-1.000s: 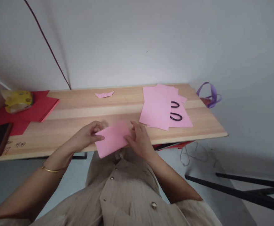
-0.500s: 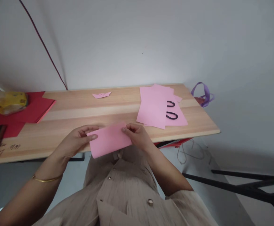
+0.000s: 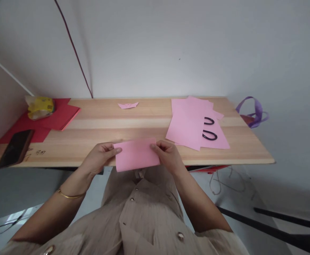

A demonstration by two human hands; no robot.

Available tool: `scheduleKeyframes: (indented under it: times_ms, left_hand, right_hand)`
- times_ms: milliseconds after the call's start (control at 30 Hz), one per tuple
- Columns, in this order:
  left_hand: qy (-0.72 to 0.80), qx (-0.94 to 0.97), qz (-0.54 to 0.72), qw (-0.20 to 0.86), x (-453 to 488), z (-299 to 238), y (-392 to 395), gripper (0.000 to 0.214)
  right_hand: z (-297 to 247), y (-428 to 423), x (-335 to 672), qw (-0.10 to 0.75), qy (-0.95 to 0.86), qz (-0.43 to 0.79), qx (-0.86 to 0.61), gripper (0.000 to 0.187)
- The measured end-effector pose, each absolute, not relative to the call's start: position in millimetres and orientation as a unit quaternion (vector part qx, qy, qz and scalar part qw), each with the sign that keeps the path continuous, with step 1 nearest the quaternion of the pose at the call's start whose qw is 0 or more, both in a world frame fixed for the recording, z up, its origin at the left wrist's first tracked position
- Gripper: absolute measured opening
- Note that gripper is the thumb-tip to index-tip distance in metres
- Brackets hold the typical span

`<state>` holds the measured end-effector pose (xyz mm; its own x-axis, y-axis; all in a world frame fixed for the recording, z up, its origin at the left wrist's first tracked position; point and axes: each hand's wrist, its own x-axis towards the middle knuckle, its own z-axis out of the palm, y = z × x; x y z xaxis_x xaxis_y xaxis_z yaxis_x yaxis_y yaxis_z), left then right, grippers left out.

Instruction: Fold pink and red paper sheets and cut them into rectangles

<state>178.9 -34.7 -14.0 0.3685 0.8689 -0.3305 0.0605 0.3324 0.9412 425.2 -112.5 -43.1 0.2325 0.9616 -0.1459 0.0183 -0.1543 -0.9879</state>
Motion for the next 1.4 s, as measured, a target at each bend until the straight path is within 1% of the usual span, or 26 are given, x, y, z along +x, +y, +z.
scheduleKeyframes:
  times_ms: [100,200,433,600,833,1000,1100,1300,1400]
  left_hand:
    - [0.465,0.489,0.302,0.673,180.1,-15.1,-36.1,0.036]
    - [0.474,0.494,0.316,0.656,179.8,-18.4,-36.9,0.037]
    - [0.481,0.488,0.344,0.642,178.5,-22.7,-35.5,0.038]
    - [0.489,0.480,0.345,0.641,178.8,-22.1,-35.3,0.039]
    - [0.492,0.479,0.344,0.640,177.9,-20.5,-35.3,0.038]
    - [0.489,0.480,0.341,0.643,176.8,-21.3,-34.7,0.036]
    - [0.487,0.477,0.341,0.647,175.9,-23.0,-33.6,0.036]
    - [0.483,0.473,0.352,0.648,174.2,-26.4,-30.9,0.043]
    - [0.486,0.468,0.341,0.655,173.6,-26.8,-29.9,0.043]
  right_hand:
    - [-41.7,-113.3,424.0,0.509,-0.400,0.466,-0.604,0.039]
    - [-40.2,-113.3,422.1,0.511,-0.390,0.465,-0.609,0.040]
    - [-41.9,-111.9,419.9,0.513,-0.422,0.447,-0.599,0.035]
    - [-43.2,-112.1,420.4,0.510,-0.415,0.457,-0.600,0.037]
    - [-43.6,-112.0,422.5,0.505,-0.436,0.446,-0.597,0.038]
    - [-46.6,-110.6,422.5,0.495,-0.429,0.436,-0.618,0.043]
    - [-46.9,-110.0,421.7,0.499,-0.434,0.431,-0.614,0.043]
    - [-43.6,-107.9,419.6,0.514,-0.437,0.419,-0.608,0.041]
    - [-42.4,-107.1,419.5,0.510,-0.440,0.420,-0.608,0.040]
